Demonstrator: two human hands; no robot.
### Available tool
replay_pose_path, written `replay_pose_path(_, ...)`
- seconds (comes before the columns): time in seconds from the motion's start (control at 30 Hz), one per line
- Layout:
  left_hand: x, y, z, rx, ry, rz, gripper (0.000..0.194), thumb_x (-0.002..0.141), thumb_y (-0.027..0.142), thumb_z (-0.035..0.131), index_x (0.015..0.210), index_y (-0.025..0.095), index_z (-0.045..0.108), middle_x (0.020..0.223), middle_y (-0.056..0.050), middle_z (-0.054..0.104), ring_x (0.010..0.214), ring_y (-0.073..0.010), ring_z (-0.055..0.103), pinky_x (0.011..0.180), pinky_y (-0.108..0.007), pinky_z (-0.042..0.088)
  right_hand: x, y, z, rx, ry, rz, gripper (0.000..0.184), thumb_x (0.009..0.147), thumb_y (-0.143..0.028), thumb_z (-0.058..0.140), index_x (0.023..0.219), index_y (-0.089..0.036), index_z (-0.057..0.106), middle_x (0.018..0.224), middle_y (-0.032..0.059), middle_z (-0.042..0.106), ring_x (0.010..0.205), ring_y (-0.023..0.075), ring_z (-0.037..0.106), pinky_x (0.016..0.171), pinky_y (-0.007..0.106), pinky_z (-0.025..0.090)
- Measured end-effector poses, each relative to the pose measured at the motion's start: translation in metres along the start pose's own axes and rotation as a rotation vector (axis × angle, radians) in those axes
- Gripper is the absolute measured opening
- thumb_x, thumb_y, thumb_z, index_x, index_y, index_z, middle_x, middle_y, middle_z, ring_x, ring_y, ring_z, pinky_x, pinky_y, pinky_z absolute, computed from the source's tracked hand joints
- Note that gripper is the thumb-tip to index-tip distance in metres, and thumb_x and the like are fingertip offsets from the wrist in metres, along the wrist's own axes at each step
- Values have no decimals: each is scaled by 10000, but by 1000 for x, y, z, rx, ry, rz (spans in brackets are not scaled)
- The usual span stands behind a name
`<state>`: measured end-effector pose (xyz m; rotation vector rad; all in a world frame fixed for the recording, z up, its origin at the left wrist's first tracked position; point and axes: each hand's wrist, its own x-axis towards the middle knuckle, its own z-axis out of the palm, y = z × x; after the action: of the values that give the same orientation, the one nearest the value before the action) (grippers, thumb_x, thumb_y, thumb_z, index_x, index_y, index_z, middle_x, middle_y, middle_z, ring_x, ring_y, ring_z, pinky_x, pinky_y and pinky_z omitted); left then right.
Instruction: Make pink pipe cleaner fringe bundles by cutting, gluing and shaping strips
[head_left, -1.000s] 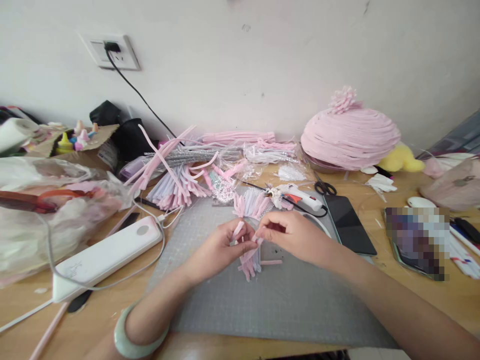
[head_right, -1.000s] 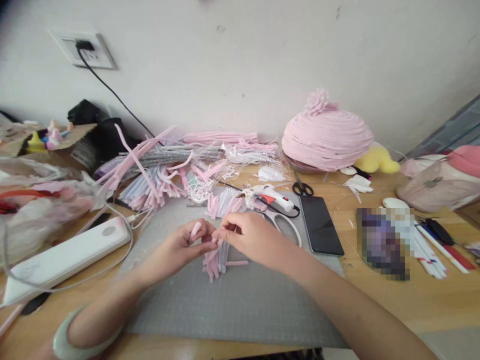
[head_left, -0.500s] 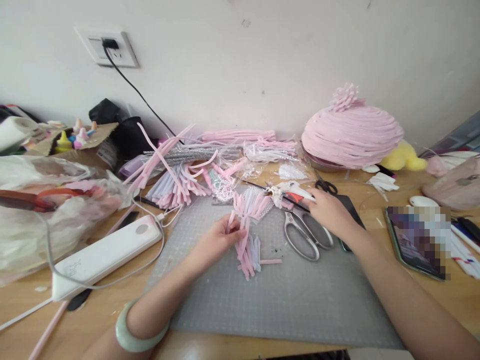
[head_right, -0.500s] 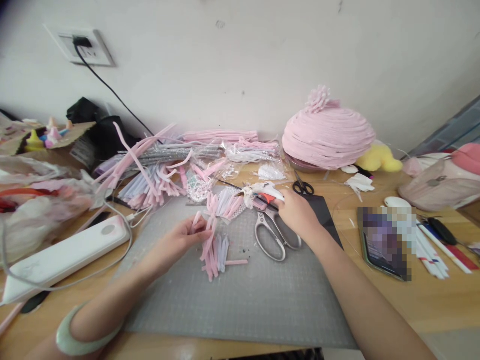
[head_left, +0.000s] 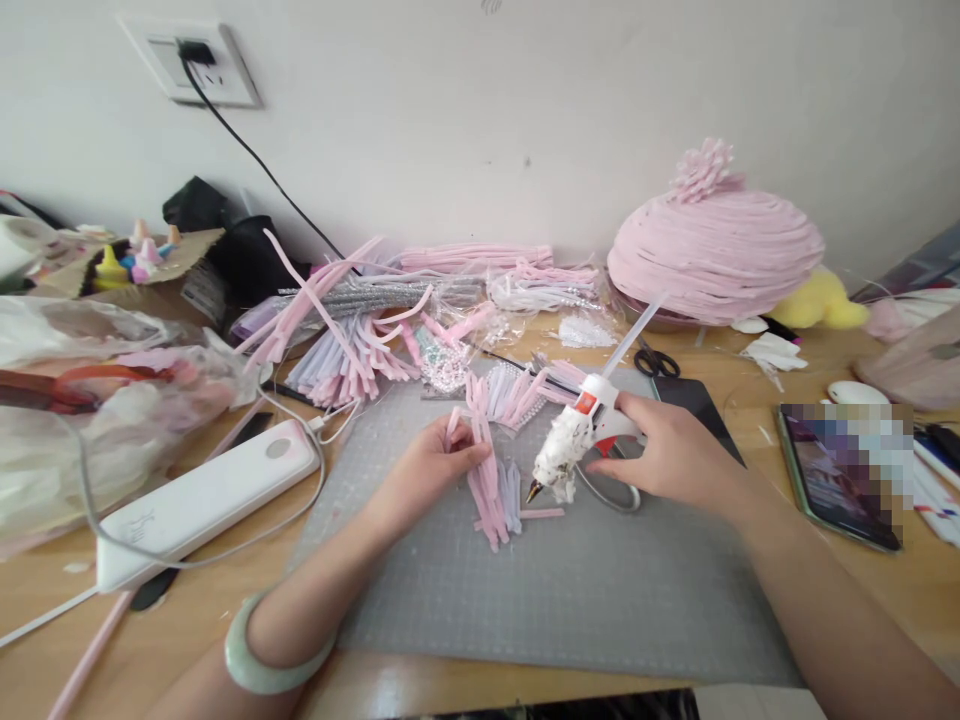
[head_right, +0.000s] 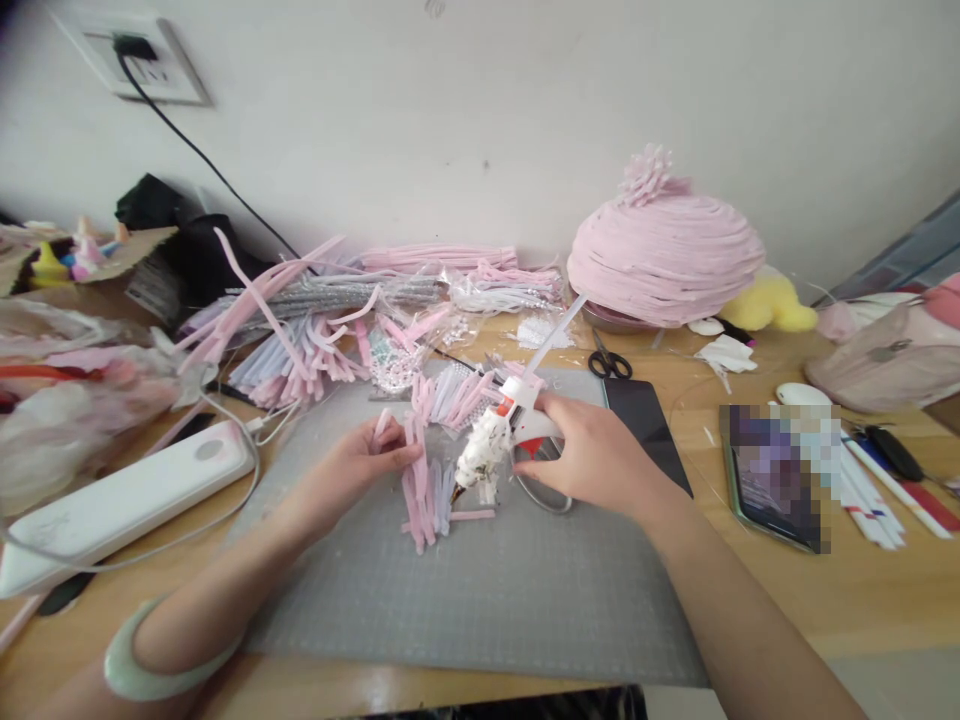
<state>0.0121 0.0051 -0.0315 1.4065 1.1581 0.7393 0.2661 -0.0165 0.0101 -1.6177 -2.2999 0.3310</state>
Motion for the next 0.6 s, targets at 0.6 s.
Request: replay_pose_path(0.6,-3,6,0,-52,-77,-28,169,714,278,549,668,185,416,627,53,426,606,-114,425,617,-248,347,2,4,13,-165,-9,-169,248,711,-169,491,946,-174,572,909,76,670,829,234,630,688,310,464)
